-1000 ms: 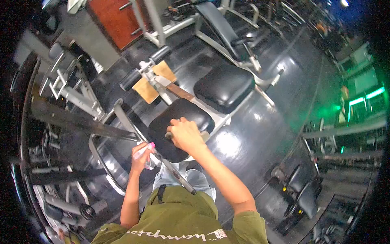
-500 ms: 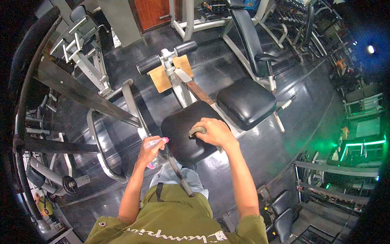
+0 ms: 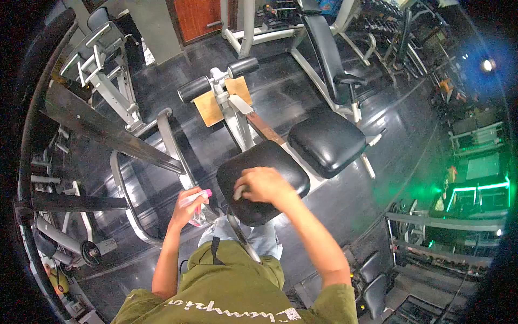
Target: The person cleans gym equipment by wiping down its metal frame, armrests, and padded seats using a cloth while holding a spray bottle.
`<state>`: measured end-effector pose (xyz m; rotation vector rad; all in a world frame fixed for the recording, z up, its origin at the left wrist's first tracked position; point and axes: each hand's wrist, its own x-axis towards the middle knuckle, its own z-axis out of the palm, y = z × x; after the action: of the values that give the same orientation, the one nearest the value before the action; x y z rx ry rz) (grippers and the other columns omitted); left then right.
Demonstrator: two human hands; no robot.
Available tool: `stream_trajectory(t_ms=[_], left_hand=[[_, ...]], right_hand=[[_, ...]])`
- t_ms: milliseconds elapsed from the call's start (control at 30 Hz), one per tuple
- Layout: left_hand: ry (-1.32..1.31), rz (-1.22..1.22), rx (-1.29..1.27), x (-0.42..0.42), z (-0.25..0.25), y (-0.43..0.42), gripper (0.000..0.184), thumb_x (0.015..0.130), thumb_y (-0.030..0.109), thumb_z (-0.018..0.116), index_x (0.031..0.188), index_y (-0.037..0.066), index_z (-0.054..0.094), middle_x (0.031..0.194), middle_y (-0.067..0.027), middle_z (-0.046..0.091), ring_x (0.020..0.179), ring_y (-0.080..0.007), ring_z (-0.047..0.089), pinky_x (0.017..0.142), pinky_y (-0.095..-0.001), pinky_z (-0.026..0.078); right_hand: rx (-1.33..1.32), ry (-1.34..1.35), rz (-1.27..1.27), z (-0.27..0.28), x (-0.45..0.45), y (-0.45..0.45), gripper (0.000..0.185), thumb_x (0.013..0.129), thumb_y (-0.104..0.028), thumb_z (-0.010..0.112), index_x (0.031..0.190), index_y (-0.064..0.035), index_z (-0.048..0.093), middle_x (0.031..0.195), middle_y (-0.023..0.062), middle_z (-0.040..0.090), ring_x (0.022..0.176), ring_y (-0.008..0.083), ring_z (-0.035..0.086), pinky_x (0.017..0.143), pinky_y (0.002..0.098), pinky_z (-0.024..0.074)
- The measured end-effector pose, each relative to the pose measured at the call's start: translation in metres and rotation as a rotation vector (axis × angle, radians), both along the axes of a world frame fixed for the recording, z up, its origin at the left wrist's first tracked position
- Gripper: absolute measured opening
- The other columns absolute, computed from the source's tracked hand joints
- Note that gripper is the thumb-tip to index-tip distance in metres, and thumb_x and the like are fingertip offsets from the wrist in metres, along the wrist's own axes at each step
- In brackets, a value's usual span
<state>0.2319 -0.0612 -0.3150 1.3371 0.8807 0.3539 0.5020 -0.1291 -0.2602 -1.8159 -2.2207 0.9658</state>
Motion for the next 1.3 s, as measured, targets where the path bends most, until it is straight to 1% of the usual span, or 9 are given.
stream_trajectory(t_ms=[167,200,400,500,733,933,1067,1267,1300], left_hand=[[0.021,0.101,0.002,-0.01,-0.009,-0.003,0.023,0.089,0.022,0.066,0.082,0.001,0.067,0.071,-0.0017,0.062,0.052,-0.0073,0.053,0.048,-0.0245,0.039],[0.04,0.064,0.04,-0.013,-0.012,-0.004,0.029,0.094,0.026,0.061,0.085,-0.001,0.067,0.078,-0.0075,0.068,0.053,-0.0105,0.055,0.05,-0.0263,0.043],[-0.014,0.168,-0.05,-0.011,-0.012,-0.012,0.024,0.092,0.025,0.064,0.087,0.001,0.068,0.079,-0.0034,0.067,0.053,-0.0079,0.054,0.05,-0.0244,0.04],[-0.019,0.151,-0.025,-0.01,-0.005,-0.013,0.025,0.092,0.025,0.064,0.088,0.001,0.067,0.079,-0.0033,0.067,0.053,-0.0078,0.054,0.05,-0.0245,0.04],[-0.016,0.154,-0.018,-0.025,-0.015,-0.015,0.025,0.092,0.024,0.064,0.089,0.0,0.068,0.08,-0.0032,0.066,0.056,-0.0079,0.055,0.052,-0.0236,0.042],[0.016,0.186,-0.09,-0.028,-0.017,-0.019,0.022,0.092,0.022,0.066,0.09,0.0,0.068,0.08,-0.0027,0.065,0.057,-0.0077,0.055,0.053,-0.0232,0.043],[-0.036,0.193,-0.092,-0.027,-0.024,-0.02,0.021,0.093,0.021,0.066,0.09,0.0,0.069,0.079,-0.0016,0.064,0.058,-0.0075,0.055,0.053,-0.0232,0.042],[-0.005,0.198,-0.115,-0.03,-0.026,-0.02,0.022,0.093,0.022,0.066,0.087,0.001,0.068,0.079,-0.0014,0.061,0.058,-0.0075,0.055,0.054,-0.0232,0.042],[-0.001,0.198,-0.119,-0.029,-0.026,-0.02,0.022,0.093,0.022,0.066,0.087,0.001,0.068,0.079,-0.0014,0.061,0.058,-0.0075,0.055,0.054,-0.0232,0.042]], right_hand=[[0.041,-0.107,-0.091,-0.007,0.047,0.01,0.024,0.076,-0.021,0.069,0.099,-0.0195,0.074,0.091,0.0071,0.066,0.093,0.0299,0.066,0.081,0.0418,0.0533],[0.096,-0.12,-0.131,-0.013,0.044,0.012,0.024,0.075,-0.02,0.069,0.098,-0.019,0.074,0.09,0.0072,0.066,0.093,0.0299,0.066,0.08,0.0416,0.0535],[0.119,-0.058,0.002,-0.021,-0.032,0.021,0.021,0.074,-0.02,0.071,0.094,-0.0201,0.075,0.097,0.0061,0.067,0.095,0.0309,0.067,0.081,0.0443,0.0555],[0.031,0.017,0.083,-0.01,-0.011,0.02,0.022,0.075,-0.02,0.071,0.097,-0.0209,0.074,0.097,0.0048,0.066,0.092,0.0317,0.067,0.079,0.043,0.055],[0.059,-0.121,-0.12,-0.029,0.033,0.046,0.019,0.073,-0.023,0.07,0.091,-0.0203,0.077,0.091,0.0102,0.071,0.089,0.031,0.069,0.08,0.043,0.0559],[0.129,-0.09,0.111,-0.056,-0.048,0.057,0.023,0.075,-0.026,0.072,0.096,-0.0197,0.075,0.099,0.0087,0.069,0.096,0.033,0.067,0.084,0.0447,0.0547],[-0.064,-0.024,0.108,-0.032,-0.003,0.058,0.025,0.076,-0.024,0.071,0.1,-0.0167,0.074,0.103,0.0063,0.069,0.094,0.0324,0.067,0.084,0.0448,0.054],[-0.044,-0.135,-0.065,-0.058,0.021,0.087,0.026,0.074,-0.022,0.068,0.098,-0.0197,0.075,0.093,0.0129,0.072,0.092,0.0328,0.069,0.082,0.0438,0.0557],[-0.034,-0.205,-0.022,-0.064,0.005,0.093,0.026,0.073,-0.021,0.068,0.097,-0.0159,0.075,0.102,0.0144,0.071,0.093,0.0336,0.068,0.083,0.0431,0.0556]])
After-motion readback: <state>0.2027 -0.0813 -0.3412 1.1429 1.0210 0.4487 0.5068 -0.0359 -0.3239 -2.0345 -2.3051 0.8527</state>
